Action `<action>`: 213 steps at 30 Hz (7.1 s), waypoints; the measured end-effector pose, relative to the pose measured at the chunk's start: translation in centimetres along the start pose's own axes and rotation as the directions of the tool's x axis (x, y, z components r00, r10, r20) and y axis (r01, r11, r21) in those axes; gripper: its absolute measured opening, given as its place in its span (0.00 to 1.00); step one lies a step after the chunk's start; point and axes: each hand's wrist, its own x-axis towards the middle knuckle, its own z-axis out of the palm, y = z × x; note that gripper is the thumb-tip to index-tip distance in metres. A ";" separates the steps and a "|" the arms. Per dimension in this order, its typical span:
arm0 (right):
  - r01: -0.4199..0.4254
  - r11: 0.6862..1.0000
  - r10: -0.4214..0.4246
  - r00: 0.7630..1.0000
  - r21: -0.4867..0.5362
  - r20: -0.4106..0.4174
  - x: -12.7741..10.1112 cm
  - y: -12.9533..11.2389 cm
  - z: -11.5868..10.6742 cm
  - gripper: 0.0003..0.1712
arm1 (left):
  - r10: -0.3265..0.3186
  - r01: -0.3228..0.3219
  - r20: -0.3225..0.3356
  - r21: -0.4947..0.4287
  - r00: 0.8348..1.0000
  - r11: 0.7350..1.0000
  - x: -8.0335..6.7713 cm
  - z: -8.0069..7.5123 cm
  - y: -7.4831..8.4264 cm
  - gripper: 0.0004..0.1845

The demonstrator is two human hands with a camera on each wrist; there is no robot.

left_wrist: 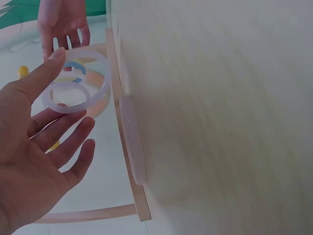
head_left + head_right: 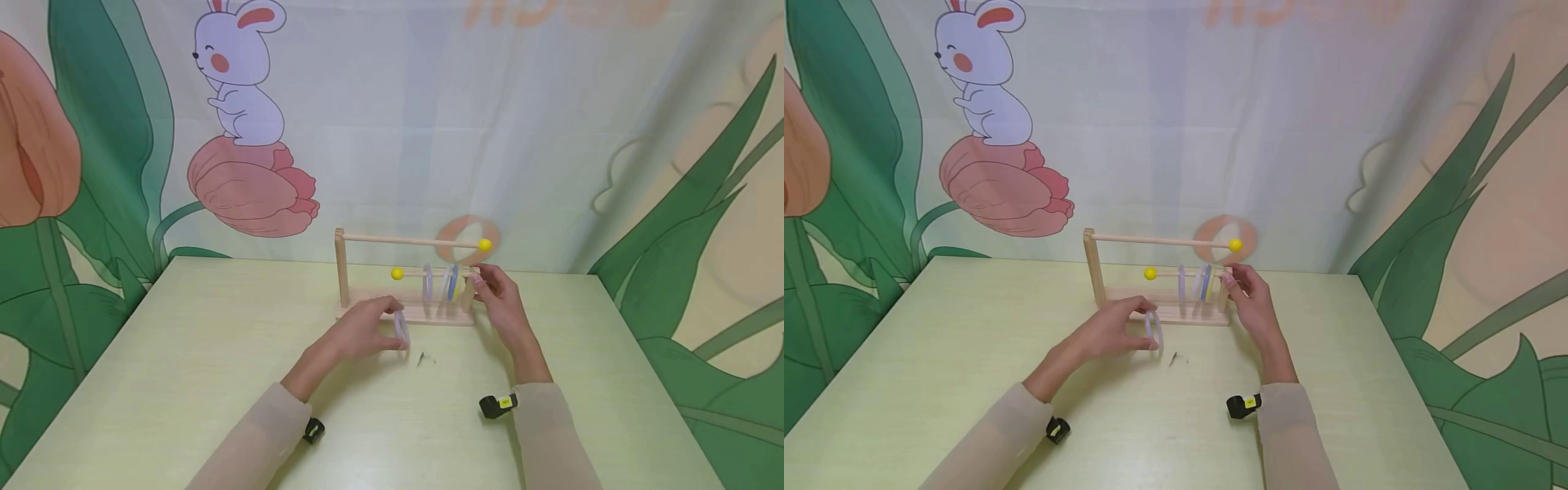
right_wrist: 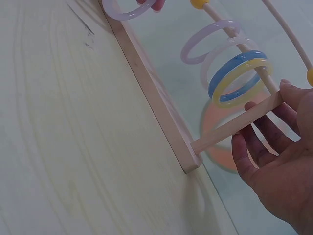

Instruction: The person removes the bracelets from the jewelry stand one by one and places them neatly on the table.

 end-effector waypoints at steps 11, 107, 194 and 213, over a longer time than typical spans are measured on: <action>0.000 1.000 0.000 1.000 0.006 0.000 0.0 0.1 0.0 0.28 | 0.011 -0.013 0.059 0.031 0.998 0.999 -0.3 1.0 1.0 0.34; 0.010 1.000 -0.010 1.000 0.007 -0.002 0.3 0.7 -0.1 0.27 | -0.027 -0.005 0.124 0.246 0.992 0.969 -0.4 1.6 0.7 0.37; 0.014 1.000 -0.015 1.000 0.026 0.014 0.2 0.3 0.0 0.27 | 0.040 0.055 -0.265 0.342 0.963 0.938 7.4 1.9 3.4 0.43; 0.048 0.999 -0.048 0.999 -0.016 0.001 0.0 0.7 0.3 0.24 | 0.026 0.089 -0.303 0.359 0.953 0.929 7.2 2.3 3.5 0.42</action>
